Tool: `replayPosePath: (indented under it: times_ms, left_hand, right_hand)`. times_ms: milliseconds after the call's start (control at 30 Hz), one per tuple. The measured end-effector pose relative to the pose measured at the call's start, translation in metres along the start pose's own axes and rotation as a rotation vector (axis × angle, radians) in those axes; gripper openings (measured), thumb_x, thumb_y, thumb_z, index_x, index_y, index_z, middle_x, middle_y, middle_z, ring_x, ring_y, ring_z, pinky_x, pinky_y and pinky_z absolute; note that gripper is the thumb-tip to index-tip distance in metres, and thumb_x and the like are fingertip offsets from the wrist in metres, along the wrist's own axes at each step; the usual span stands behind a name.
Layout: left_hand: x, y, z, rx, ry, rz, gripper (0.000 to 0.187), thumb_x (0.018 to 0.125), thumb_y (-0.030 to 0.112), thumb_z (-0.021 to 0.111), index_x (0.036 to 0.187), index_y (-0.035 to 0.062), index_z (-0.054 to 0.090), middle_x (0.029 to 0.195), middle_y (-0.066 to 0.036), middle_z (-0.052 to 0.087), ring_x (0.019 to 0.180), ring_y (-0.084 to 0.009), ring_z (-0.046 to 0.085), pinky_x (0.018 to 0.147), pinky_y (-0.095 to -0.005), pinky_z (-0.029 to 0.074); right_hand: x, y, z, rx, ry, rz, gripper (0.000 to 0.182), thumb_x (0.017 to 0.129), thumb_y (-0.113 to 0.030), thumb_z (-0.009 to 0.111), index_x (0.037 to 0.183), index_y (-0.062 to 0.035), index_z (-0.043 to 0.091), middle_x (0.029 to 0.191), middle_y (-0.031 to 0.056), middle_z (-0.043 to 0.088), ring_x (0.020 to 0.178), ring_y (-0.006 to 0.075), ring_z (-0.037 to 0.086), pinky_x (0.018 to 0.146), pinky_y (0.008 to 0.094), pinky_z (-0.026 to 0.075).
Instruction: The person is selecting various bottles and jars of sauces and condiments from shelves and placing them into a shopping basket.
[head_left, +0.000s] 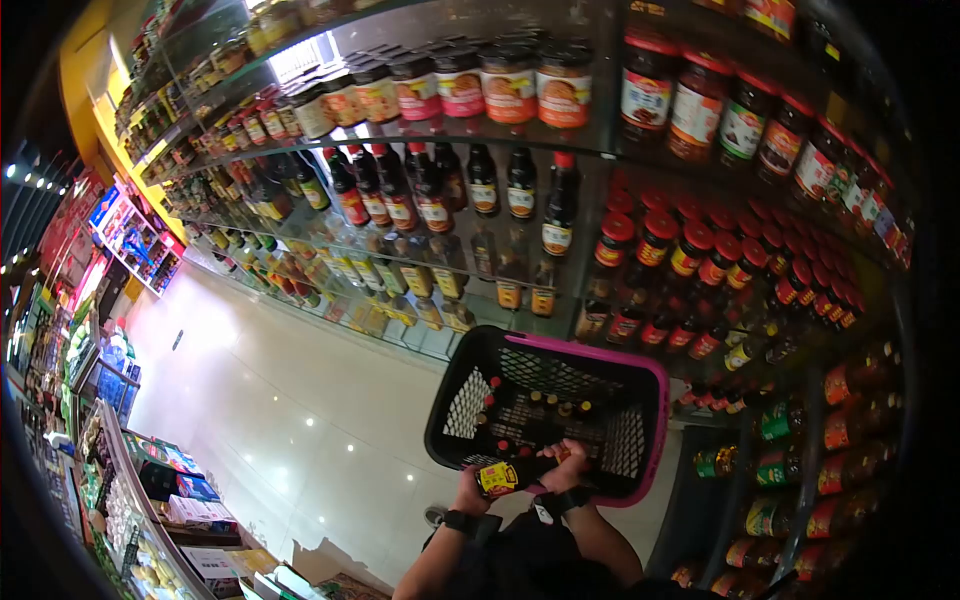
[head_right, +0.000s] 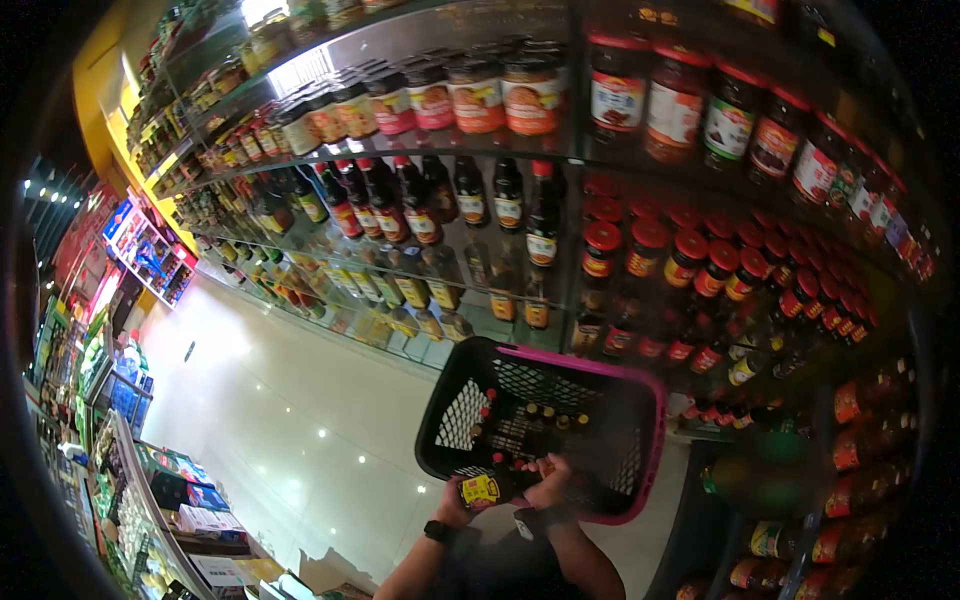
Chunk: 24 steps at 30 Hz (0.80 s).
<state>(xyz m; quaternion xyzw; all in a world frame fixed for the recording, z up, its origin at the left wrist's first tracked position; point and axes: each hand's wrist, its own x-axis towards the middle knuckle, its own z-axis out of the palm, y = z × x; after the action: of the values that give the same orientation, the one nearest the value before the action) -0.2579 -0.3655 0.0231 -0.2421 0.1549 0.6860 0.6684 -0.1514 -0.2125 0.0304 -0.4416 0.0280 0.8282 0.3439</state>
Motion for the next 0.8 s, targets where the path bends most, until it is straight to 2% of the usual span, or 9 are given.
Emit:
replayPosePath:
  times_ms: [33, 100, 233, 267, 300, 367, 400, 467, 800]
  left_hand:
    - [-0.009, -0.001, -0.005, 0.004, -0.008, 0.006, 0.067, 0.061, 0.005, 0.075, 0.11, -0.0002, 0.029, 0.099, -0.014, 0.056, 0.089, -0.0229, 0.058, 0.075, -0.0326, 0.049]
    - [-0.032, -0.004, -0.007, 0.578, -0.013, 0.564, 0.065, 0.063, 0.006, 0.075, 0.109, -0.0019, 0.03, 0.097, -0.015, 0.056, 0.087, -0.0214, 0.059, 0.073, -0.0319, 0.049]
    - [-0.055, 0.04, -0.038, 0.646, -0.068, 0.595, 0.066, 0.061, 0.011, 0.077, 0.107, -0.0029, 0.031, 0.092, -0.013, 0.057, 0.085, -0.0181, 0.06, 0.072, -0.0316, 0.05]
    - [-0.071, 0.044, -0.034, 0.75, -0.092, 0.738, 0.064, 0.06, 0.012, 0.078, 0.104, -0.0034, 0.034, 0.091, -0.012, 0.058, 0.084, -0.0172, 0.059, 0.072, -0.0307, 0.05]
    - [-0.08, 0.062, -0.041, 0.823, -0.037, 0.619, 0.06, 0.061, 0.013, 0.078, 0.101, -0.0038, 0.038, 0.088, -0.012, 0.058, 0.082, -0.0173, 0.06, 0.07, -0.03, 0.05]
    - [-0.105, 0.083, -0.05, 1.438, 0.134, 0.735, 0.035, 0.086, 0.022, 0.029, 0.101, -0.0011, 0.05, 0.095, -0.017, 0.059, 0.089, -0.0306, 0.058, 0.079, -0.0439, 0.047]
    - [-0.128, 0.091, -0.044, 1.441, 0.126, 0.736, 0.035, 0.086, 0.022, 0.029, 0.101, -0.0011, 0.05, 0.095, -0.017, 0.059, 0.089, -0.0306, 0.058, 0.079, -0.0439, 0.047]
    - [-0.167, 0.11, -0.032, 1.006, 0.144, 0.65, 0.05, 0.064, 0.01, 0.075, 0.097, -0.0055, 0.042, 0.082, -0.011, 0.059, 0.076, -0.0144, 0.059, 0.065, -0.0273, 0.05]
    - [-0.225, 0.229, -0.141, 1.022, 0.264, 0.747, 0.044, 0.067, 0.01, 0.072, 0.097, -0.0064, 0.045, 0.089, -0.012, 0.06, 0.077, -0.0183, 0.06, 0.068, -0.0279, 0.049]
  right_hand:
    - [0.0, 0.01, 0.001, -0.001, -0.011, -0.001, 0.019, 0.065, -0.017, 0.054, 0.059, -0.0123, 0.037, 0.053, -0.001, 0.035, 0.05, 0.0158, 0.039, 0.062, 0.0356, 0.038]
    - [-0.007, 0.033, 0.005, -0.007, -0.077, -0.042, 0.018, 0.065, -0.018, 0.054, 0.059, -0.0126, 0.037, 0.053, -0.0011, 0.035, 0.05, 0.0158, 0.039, 0.063, 0.0359, 0.037]
    - [-0.026, 0.086, 0.02, -0.036, -0.124, -0.115, 0.018, 0.065, -0.019, 0.054, 0.059, -0.0127, 0.038, 0.054, -0.0006, 0.037, 0.052, 0.0161, 0.041, 0.063, 0.0367, 0.038]
    - [-0.036, 0.104, 0.024, -0.06, -0.137, -0.212, 0.018, 0.066, -0.018, 0.053, 0.059, -0.0124, 0.038, 0.055, -0.0002, 0.037, 0.052, 0.0165, 0.042, 0.063, 0.0365, 0.038]
    - [-0.032, 0.131, 0.021, -0.218, -0.123, -0.531, 0.018, 0.066, -0.018, 0.053, 0.059, -0.0122, 0.038, 0.054, 0.0003, 0.037, 0.051, 0.017, 0.042, 0.061, 0.0365, 0.039]
    - [-0.04, 0.158, 0.022, -0.176, -0.153, -0.446, 0.017, 0.066, -0.018, 0.052, 0.06, -0.0119, 0.038, 0.054, 0.0006, 0.037, 0.051, 0.0174, 0.042, 0.06, 0.0366, 0.039]
    - [-0.04, 0.172, 0.022, -0.172, -0.155, -0.452, 0.017, 0.066, -0.018, 0.052, 0.06, -0.0119, 0.038, 0.054, 0.0006, 0.037, 0.051, 0.0174, 0.042, 0.06, 0.0366, 0.039]
    - [-0.037, 0.2, 0.017, -0.052, -0.063, -0.213, 0.016, 0.067, -0.019, 0.052, 0.061, -0.0118, 0.038, 0.053, 0.0005, 0.038, 0.05, 0.0178, 0.042, 0.06, 0.0377, 0.04]
    - [-0.019, 0.357, 0.072, -0.302, -0.194, -0.074, 0.014, 0.069, -0.012, 0.05, 0.075, -0.0088, 0.039, 0.057, 0.0055, 0.038, 0.054, 0.0217, 0.045, 0.057, 0.0397, 0.043]
